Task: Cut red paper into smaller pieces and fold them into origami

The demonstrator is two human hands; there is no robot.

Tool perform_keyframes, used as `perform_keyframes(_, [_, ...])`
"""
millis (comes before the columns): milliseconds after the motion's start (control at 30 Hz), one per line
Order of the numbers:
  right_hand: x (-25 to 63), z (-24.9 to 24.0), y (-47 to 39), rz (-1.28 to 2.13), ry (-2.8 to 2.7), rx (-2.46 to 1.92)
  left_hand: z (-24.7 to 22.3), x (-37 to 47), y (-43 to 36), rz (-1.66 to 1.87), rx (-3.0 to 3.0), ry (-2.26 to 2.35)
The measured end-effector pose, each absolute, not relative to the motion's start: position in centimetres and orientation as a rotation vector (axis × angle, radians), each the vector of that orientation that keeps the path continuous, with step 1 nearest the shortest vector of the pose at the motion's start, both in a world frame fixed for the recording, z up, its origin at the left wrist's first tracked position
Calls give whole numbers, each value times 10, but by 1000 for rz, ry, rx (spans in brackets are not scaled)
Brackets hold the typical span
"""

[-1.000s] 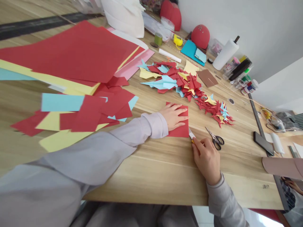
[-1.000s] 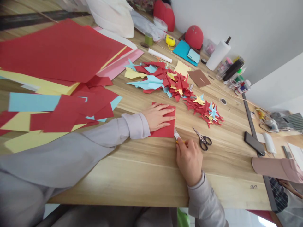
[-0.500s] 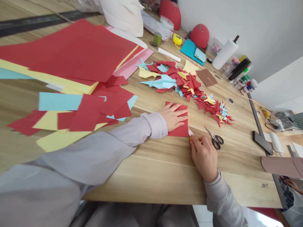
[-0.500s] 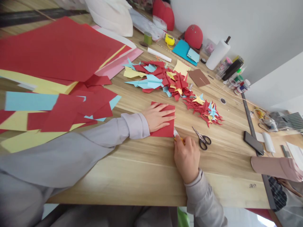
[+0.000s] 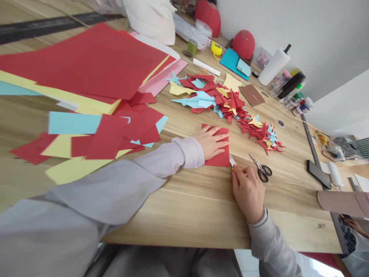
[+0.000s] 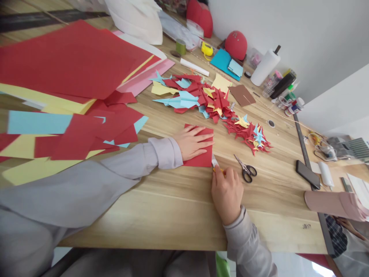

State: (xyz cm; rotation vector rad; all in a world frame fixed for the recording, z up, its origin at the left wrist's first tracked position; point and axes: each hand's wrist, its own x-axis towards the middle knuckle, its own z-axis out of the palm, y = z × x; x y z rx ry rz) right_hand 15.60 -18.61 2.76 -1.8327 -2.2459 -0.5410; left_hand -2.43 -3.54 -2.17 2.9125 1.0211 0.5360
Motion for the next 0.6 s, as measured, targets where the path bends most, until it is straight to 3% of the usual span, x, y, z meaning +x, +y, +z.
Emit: perform_keyframes(600, [154,29,-177,-545,-2285,-1831,-17,-24,-38,552,2909,1025])
